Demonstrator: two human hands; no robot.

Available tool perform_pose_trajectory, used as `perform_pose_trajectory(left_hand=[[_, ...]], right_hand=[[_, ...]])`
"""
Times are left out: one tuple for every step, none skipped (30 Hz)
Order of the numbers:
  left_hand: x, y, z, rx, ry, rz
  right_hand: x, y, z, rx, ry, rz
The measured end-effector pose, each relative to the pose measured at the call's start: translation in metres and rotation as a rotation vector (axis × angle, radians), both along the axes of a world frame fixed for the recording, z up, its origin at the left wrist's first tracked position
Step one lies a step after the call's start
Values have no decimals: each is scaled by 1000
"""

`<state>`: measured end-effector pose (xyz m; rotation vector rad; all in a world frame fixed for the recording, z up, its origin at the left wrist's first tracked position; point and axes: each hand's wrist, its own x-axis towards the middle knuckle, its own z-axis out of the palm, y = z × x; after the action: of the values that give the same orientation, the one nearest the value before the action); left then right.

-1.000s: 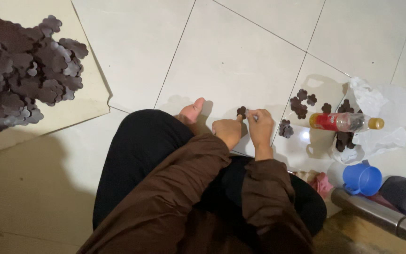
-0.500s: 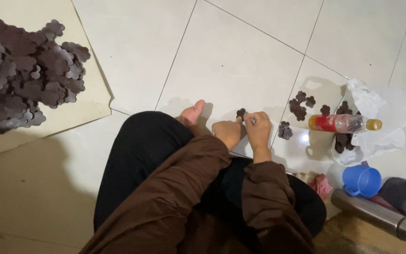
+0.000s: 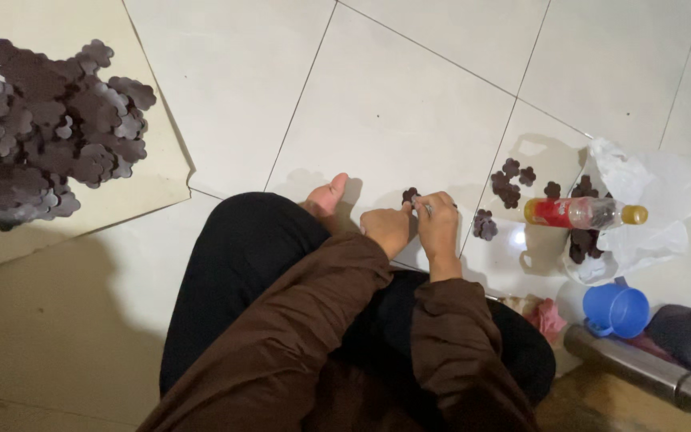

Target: The person sits on the floor and wipes small dark flower-shaped decorative pieces with a grey cloth. They handle the pieces one at a time, wiping each surface before placing them back on the floor or into a nearby pile.

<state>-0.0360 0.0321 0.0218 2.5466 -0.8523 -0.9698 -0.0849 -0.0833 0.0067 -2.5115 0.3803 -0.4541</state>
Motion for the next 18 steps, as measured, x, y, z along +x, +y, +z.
perform_pose_trajectory(left_hand=[[0, 0, 2, 17, -6, -9], [0, 0, 3, 36, 13, -17], [0, 0, 4, 55, 31, -28], [0, 0, 5, 74, 46, -34], [0, 0, 6, 63, 26, -27], [0, 0, 6, 53, 5, -20], [0, 0, 7, 42, -11, -14], [1, 0, 7, 53, 20, -19], [2, -2, 7, 64, 56, -25], [3, -2, 8, 76, 93, -33], [3, -3, 8, 97, 110, -55], [3, -3, 8, 118, 122, -77], [3, -3, 9, 138, 131, -96], [3, -3, 9, 124, 97, -85], [2, -2, 9, 109, 66, -73], [1, 0, 8, 93, 38, -62], [0, 0, 8, 82, 43, -44], [0, -1, 7, 72, 49, -26]], right_hand=[[1, 0, 1, -24, 2, 1], [2, 0, 2, -58, 4, -30], [4, -1, 3, -93, 5, -63], [5, -2, 4, -129, 3, -93], [5, -3, 4, -93, -2, -103], [5, -4, 5, -58, -8, -112], [4, -4, 5, -22, -8, -122], [4, -4, 4, -23, -9, -67], [3, -4, 3, -25, -5, -12], [2, -3, 3, -25, 0, 42], [2, -2, 2, -32, 20, 14], [3, -1, 1, -41, 34, -15], [4, -1, 1, -49, 45, -41], [4, -1, 1, -42, 36, -59], [5, -2, 1, -36, 29, -77], [5, -2, 2, -30, 26, -95], [5, -3, 2, -6, 14, -130], [4, -4, 3, 20, 1, -163]])
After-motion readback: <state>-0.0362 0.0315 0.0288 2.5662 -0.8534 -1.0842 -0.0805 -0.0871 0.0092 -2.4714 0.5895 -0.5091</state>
